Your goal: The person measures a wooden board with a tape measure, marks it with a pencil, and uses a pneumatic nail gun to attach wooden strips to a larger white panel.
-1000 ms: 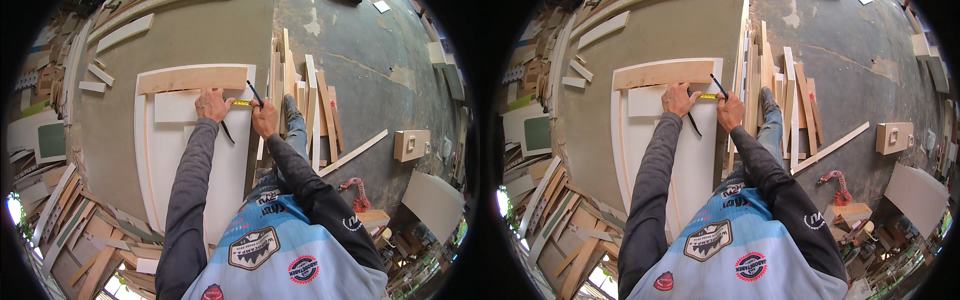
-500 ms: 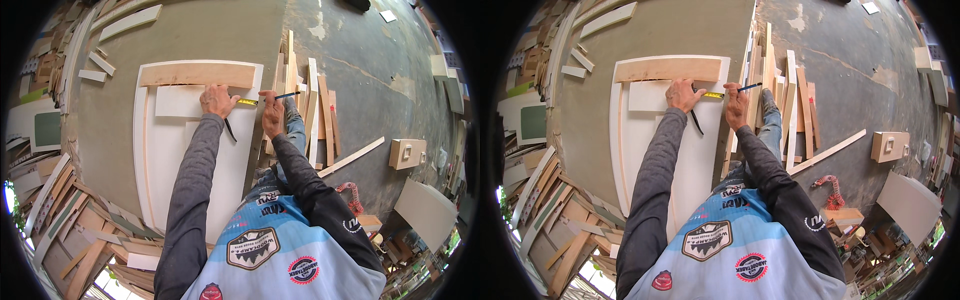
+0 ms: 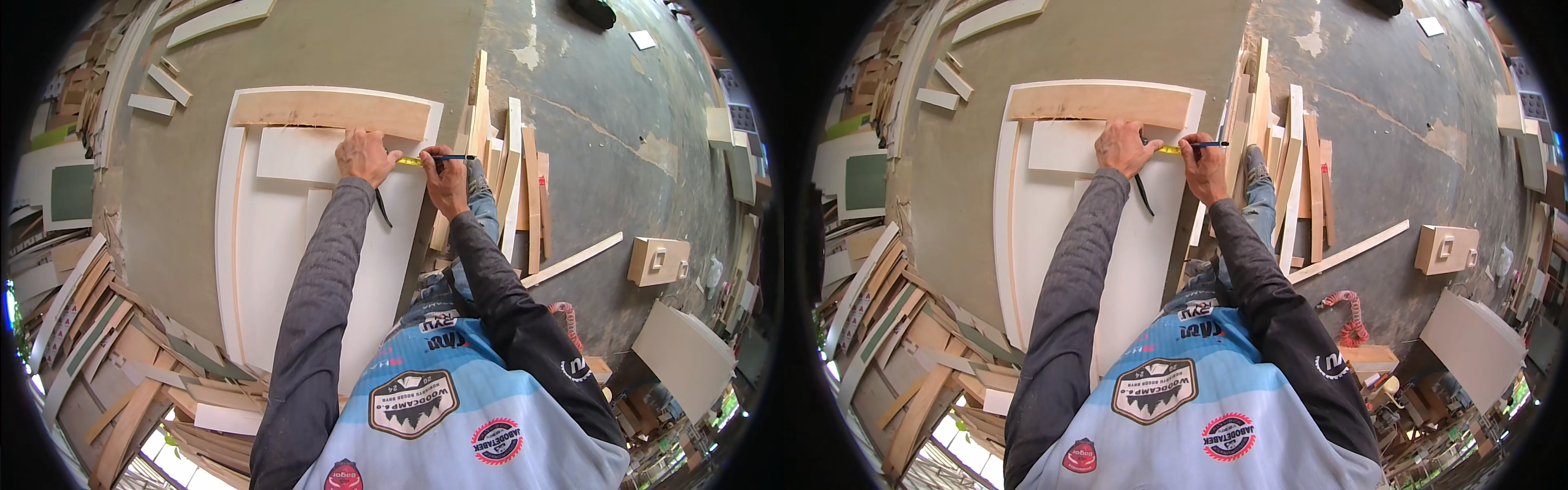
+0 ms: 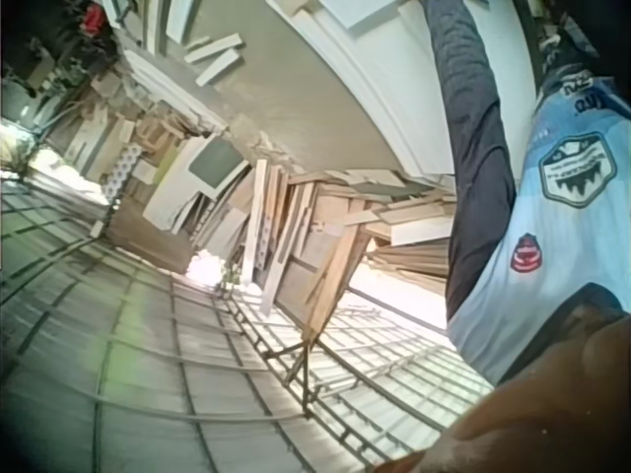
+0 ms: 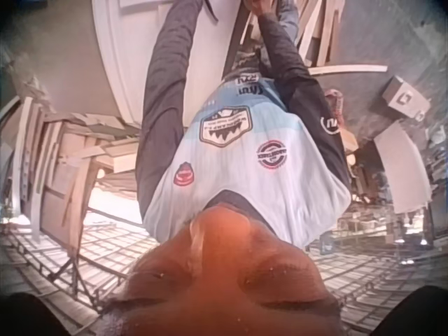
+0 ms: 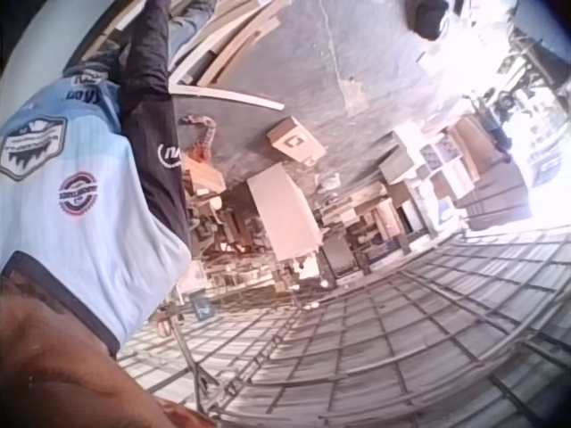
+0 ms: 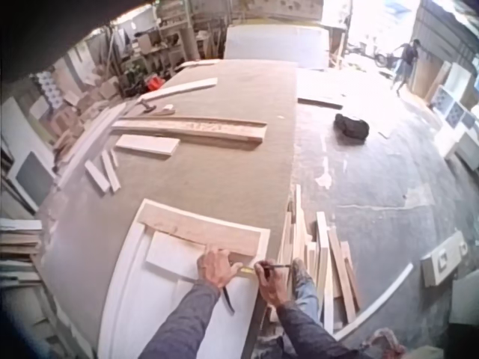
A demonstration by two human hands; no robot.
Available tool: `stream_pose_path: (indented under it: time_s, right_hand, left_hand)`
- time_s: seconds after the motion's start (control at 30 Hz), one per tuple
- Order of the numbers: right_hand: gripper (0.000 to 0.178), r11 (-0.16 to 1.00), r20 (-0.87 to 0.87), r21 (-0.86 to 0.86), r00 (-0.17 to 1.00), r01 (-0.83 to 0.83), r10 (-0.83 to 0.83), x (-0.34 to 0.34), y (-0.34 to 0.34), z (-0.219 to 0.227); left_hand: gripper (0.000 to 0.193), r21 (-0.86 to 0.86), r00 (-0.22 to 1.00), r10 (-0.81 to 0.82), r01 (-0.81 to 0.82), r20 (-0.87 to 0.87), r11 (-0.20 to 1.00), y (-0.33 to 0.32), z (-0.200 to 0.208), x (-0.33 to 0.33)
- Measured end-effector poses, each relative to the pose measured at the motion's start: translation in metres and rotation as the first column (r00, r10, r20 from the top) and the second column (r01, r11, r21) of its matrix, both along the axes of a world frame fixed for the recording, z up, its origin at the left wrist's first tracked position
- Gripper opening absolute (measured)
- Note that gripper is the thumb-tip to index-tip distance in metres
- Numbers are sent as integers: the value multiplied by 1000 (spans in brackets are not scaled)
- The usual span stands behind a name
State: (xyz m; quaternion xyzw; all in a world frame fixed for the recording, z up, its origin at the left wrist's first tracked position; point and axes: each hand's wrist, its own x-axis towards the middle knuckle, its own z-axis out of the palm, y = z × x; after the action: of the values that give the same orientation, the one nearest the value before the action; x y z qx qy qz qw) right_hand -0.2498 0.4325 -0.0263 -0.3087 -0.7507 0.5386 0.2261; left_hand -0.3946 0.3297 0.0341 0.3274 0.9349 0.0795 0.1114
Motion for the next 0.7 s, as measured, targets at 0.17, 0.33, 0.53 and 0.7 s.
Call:
stream_pose_path:
  time_s: [0.17, 0.33, 0.53, 0.7]
  right_hand:
    - [23, 997, 14, 69, 1000, -18, 17, 0, 2, -1]
    - [23, 999, 3, 49, 1000, -18, 18, 0, 1, -6]
    - [23, 997, 16, 64, 999, -30, 29, 1, 1, -2]
    - [23, 997, -18, 75, 1000, -22, 23, 0, 2, -6]
  left_hand:
    - [46, -11, 1000, -4, 4, -4, 1000, 1, -2, 0]
    - [46, -24, 1000, -7, 7, 7, 1000, 0, -1, 0]
    - [47, -31, 1000, -4, 4, 2, 1000, 0, -1, 0]
    - [48, -32, 1000, -7, 7, -7, 999, 1, -2, 0]
